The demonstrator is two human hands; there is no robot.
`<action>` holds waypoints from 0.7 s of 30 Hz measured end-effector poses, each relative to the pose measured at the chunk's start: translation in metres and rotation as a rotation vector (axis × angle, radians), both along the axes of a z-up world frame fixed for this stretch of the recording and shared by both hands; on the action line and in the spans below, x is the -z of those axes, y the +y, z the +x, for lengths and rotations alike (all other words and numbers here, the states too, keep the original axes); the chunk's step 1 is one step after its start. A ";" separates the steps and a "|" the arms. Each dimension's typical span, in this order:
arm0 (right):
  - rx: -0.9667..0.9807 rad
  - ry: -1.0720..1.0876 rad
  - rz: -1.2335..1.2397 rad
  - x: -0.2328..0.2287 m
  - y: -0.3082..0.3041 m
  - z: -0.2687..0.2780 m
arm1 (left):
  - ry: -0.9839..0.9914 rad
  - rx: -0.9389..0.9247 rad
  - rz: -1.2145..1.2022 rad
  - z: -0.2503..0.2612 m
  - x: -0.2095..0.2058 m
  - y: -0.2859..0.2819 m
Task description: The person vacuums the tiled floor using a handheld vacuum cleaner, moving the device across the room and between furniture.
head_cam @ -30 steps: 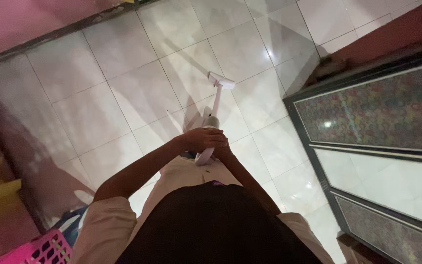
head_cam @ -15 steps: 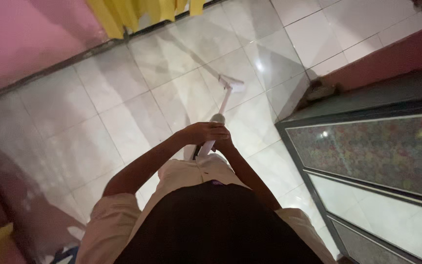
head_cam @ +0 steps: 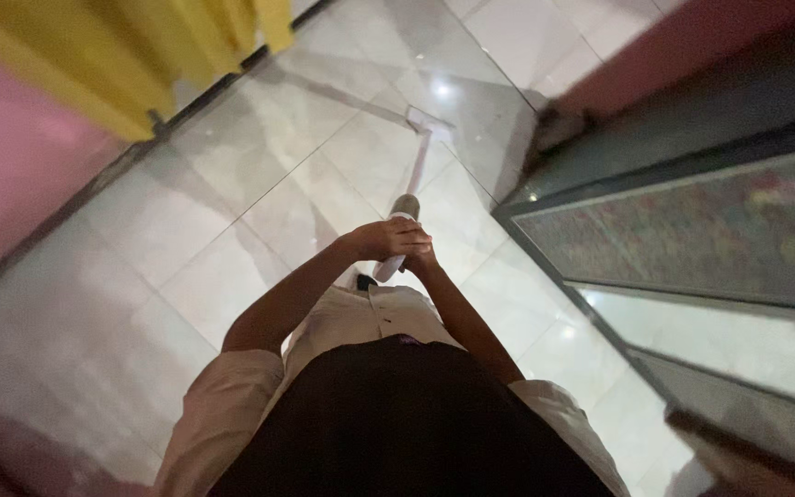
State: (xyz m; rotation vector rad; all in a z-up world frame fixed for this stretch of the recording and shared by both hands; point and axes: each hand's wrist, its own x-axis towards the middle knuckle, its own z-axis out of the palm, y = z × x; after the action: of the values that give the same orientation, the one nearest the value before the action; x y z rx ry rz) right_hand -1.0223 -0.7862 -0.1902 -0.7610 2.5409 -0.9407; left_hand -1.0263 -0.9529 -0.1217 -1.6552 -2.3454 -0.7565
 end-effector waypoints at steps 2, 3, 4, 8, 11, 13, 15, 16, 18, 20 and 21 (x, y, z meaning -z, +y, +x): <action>0.078 0.009 0.014 -0.002 0.010 -0.008 | 0.047 -0.064 0.035 -0.011 -0.012 0.009; 0.114 0.011 0.018 -0.003 0.016 -0.003 | 0.048 -0.027 0.036 -0.014 -0.020 0.011; 0.147 0.017 0.020 -0.004 0.020 0.001 | -0.038 0.046 0.060 -0.016 -0.030 0.011; 0.247 0.054 0.013 -0.010 0.025 0.040 | -0.059 0.306 0.152 -0.014 -0.055 0.019; 0.335 0.087 0.008 -0.019 0.017 0.081 | 0.042 0.256 -0.015 0.001 -0.067 0.008; 0.407 0.116 0.008 -0.026 0.010 0.103 | -0.031 0.328 -0.015 0.011 -0.077 0.004; 0.474 0.139 0.006 -0.030 0.003 0.119 | -0.105 0.395 -0.020 0.016 -0.083 0.006; 0.501 0.151 0.005 -0.030 -0.003 0.124 | -0.135 0.458 -0.046 0.019 -0.084 0.012; 0.539 0.147 0.006 -0.026 -0.014 0.142 | -0.189 0.542 -0.066 0.040 -0.079 0.009; 0.576 0.145 0.010 -0.022 -0.019 0.157 | -0.134 0.598 0.006 0.045 -0.071 0.008; 0.598 0.149 0.011 -0.022 -0.020 0.163 | -0.129 0.625 0.006 0.051 -0.068 0.007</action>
State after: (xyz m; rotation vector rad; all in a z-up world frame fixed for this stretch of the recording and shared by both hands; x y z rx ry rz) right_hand -0.8594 -0.8062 -0.1684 -0.0484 2.9676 -1.0656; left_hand -0.9757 -0.9458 -0.0536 -2.4350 -1.8797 -0.9869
